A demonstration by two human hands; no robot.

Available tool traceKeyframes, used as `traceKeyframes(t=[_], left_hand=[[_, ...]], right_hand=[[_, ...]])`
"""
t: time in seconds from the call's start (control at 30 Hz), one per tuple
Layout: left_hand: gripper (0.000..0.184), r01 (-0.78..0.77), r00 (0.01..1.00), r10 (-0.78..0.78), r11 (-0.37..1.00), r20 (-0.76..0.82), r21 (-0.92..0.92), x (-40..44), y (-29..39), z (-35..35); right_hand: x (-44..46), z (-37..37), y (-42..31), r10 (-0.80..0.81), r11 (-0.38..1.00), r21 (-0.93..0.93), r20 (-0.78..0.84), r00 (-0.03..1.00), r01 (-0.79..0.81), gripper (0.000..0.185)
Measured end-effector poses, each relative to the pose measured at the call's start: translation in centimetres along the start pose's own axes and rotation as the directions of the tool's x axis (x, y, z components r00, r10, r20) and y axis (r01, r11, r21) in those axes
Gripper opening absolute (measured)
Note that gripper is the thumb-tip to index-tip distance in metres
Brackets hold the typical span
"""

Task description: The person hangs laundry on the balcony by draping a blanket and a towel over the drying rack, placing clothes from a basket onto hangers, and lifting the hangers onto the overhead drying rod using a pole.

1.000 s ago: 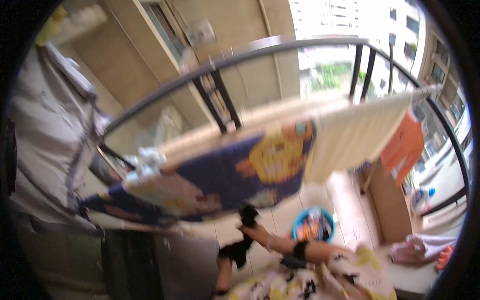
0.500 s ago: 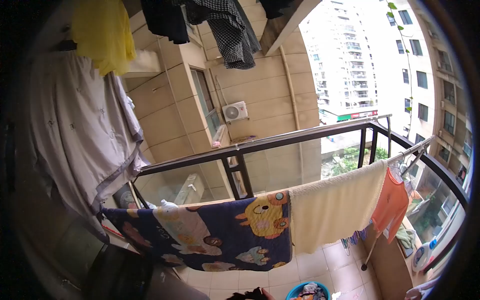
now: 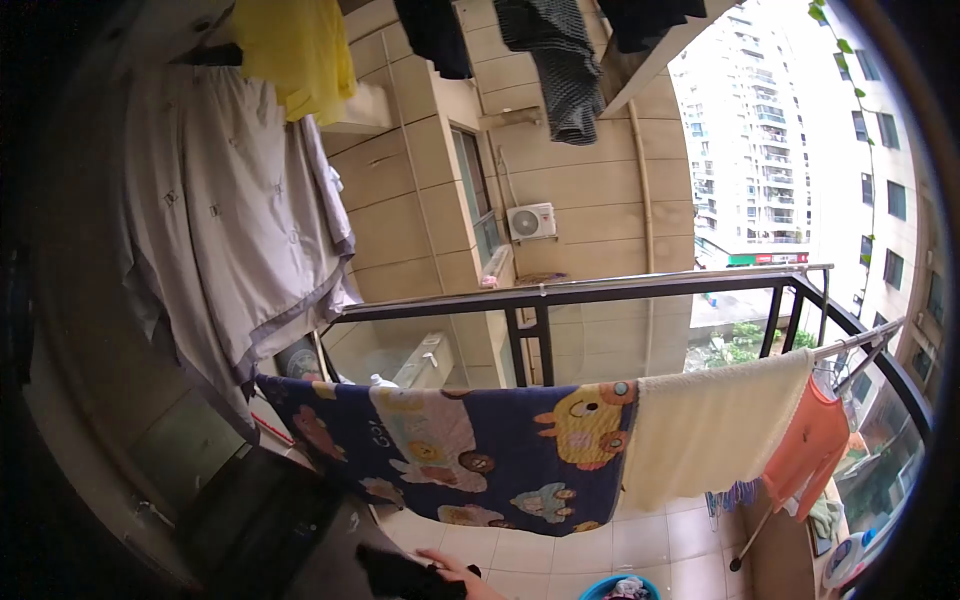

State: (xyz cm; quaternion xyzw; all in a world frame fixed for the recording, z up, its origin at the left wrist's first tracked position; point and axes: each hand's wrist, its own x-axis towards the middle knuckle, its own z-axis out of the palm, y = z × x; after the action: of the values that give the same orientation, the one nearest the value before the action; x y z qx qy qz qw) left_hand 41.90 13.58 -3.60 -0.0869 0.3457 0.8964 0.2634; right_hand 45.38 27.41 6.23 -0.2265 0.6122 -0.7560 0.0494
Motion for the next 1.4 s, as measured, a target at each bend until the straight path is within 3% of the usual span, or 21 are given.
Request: traceKeyframes(t=[0.07, 0.13, 0.17, 0.27, 0.3, 0.4, 0.53, 0.6, 0.67, 0.73, 0.77, 0.83, 0.87, 0.9, 0.97, 1.03, 1.07, 1.1, 1.23, 1.33, 1.4], left_hand=[[0.033, 0.097, 0.995, -0.103, 0.968, 0.015, 0.233, -0.7, 3.0, 1.2], [0.029, 0.233, 0.969, -0.247, 0.877, -0.022, 0.420, -1.8, 5.8, 1.5], [0.028, 0.326, 0.936, -0.348, 0.808, -0.049, 0.491, -1.9, 7.2, 1.4], [0.024, 0.569, 0.783, -0.614, 0.647, -0.095, 0.508, -0.7, 9.5, -1.6], [0.025, 0.548, 0.796, -0.604, 0.679, -0.053, 0.488, -1.2, 9.8, -2.4], [0.026, 0.529, 0.821, -0.570, 0.780, 0.029, 0.335, -2.5, 11.1, -3.2], [0.022, 0.449, 0.871, -0.479, 0.865, 0.106, 0.224, -4.3, 11.4, -7.0], [0.020, 0.360, 0.914, -0.385, 0.915, 0.128, 0.184, -4.3, 10.9, -8.5], [0.019, 0.250, 0.954, -0.273, 0.952, 0.120, 0.175, -3.9, 10.8, -9.1], [0.017, 0.094, 0.989, -0.118, 0.966, 0.091, 0.240, -2.9, 10.9, -9.6], [0.017, -0.006, 0.997, -0.018, 0.953, 0.078, 0.304, -2.3, 11.3, -9.6], [0.016, -0.201, 0.980, 0.171, 0.825, 0.105, 0.528, -1.5, 12.0, -9.6], [0.015, -0.341, 0.937, 0.290, 0.630, 0.196, 0.697, -1.1, 12.6, -8.9], [0.015, -0.436, 0.885, 0.367, 0.433, 0.288, 0.789, -0.8, 13.2, -8.1], [0.031, -0.608, 0.699, 0.435, -0.060, 0.568, 0.792, -1.3, 13.9, -4.9], [0.032, -0.682, 0.554, 0.395, -0.289, 0.733, 0.672, -1.0, 14.1, -2.7], [0.032, -0.684, 0.490, 0.340, -0.421, 0.802, 0.596, -0.5, 14.4, -1.9], [0.032, -0.693, 0.456, 0.277, -0.485, 0.846, 0.533, -0.1, 14.6, -1.1], [0.031, -0.738, 0.373, 0.181, -0.537, 0.910, 0.409, 0.1, 14.1, -0.7], [0.036, -0.779, 0.333, 0.140, -0.515, 0.932, 0.356, 0.6, 13.0, -0.9], [0.035, -0.824, 0.308, 0.121, -0.462, 0.944, 0.328, 1.4, 11.8, -0.8]], right_hand=[[1.1, 1.3, -0.5, -0.063, 0.997, -0.028, 0.091, 0.994, 0.065, 0.051], [1.7, 2.3, 0.9, -0.288, 0.830, -0.297, 0.498, 0.818, 0.472, 0.041], [2.4, 2.9, 0.9, -0.305, 0.799, -0.263, 0.597, 0.742, 0.541, 0.036], [4.8, 3.5, 5.5, -0.027, 0.809, -0.272, 0.868, 0.496, 0.520, 0.068], [4.9, 4.4, 3.6, -0.144, 0.844, -0.209, 0.798, 0.585, 0.493, 0.042], [6.0, 4.3, 5.5, -0.139, 0.937, -0.110, 0.755, 0.641, 0.333, 0.047], [7.6, 4.1, 4.9, -0.322, 0.868, -0.070, 0.675, 0.663, 0.492, 0.047], [7.6, 3.4, 4.6, -0.255, 0.880, -0.161, 0.637, 0.728, 0.448, 0.046], [7.4, 2.2, 5.7, -0.238, 0.821, -0.287, 0.612, 0.754, 0.493, 0.068], [7.0, 1.4, 6.0, -0.013, 0.724, -0.573, 0.545, 0.839, 0.383, 0.083], [6.6, 0.8, 6.5, 0.027, 0.765, -0.561, 0.518, 0.855, 0.316, 0.089], [4.9, -0.2, 9.0, 0.072, 0.916, -0.372, 0.527, 0.847, 0.153, 0.103], [4.9, -0.6, 9.0, 0.213, 0.949, -0.311, 0.525, 0.824, -0.047, 0.093], [4.4, -0.6, 10.3, 0.301, 0.936, 0.051, 0.401, 0.865, -0.349, 0.070], [5.2, -0.6, 11.8, 0.378, 0.636, 0.665, 0.176, 0.909, -0.393, 0.051], [6.8, 2.0, 10.5, 0.684, 0.642, 0.667, -0.278, 0.674, -0.377, 0.044], [6.9, 1.5, 14.6, 0.591, 0.662, 0.650, -0.147, 0.793, -0.373, 0.046], [7.0, 1.8, 12.2, 0.604, 0.484, 0.740, 0.103, 0.790, -0.467, 0.046], [6.8, 2.1, 10.2, 0.705, 0.438, 0.745, 0.063, 0.707, -0.503, 0.050], [5.1, 0.9, 10.6, 0.666, 0.552, 0.676, -0.006, 0.746, -0.487, 0.053], [4.2, -0.2, 11.1, 0.671, 0.331, 0.799, 0.175, 0.720, -0.503, 0.056]])
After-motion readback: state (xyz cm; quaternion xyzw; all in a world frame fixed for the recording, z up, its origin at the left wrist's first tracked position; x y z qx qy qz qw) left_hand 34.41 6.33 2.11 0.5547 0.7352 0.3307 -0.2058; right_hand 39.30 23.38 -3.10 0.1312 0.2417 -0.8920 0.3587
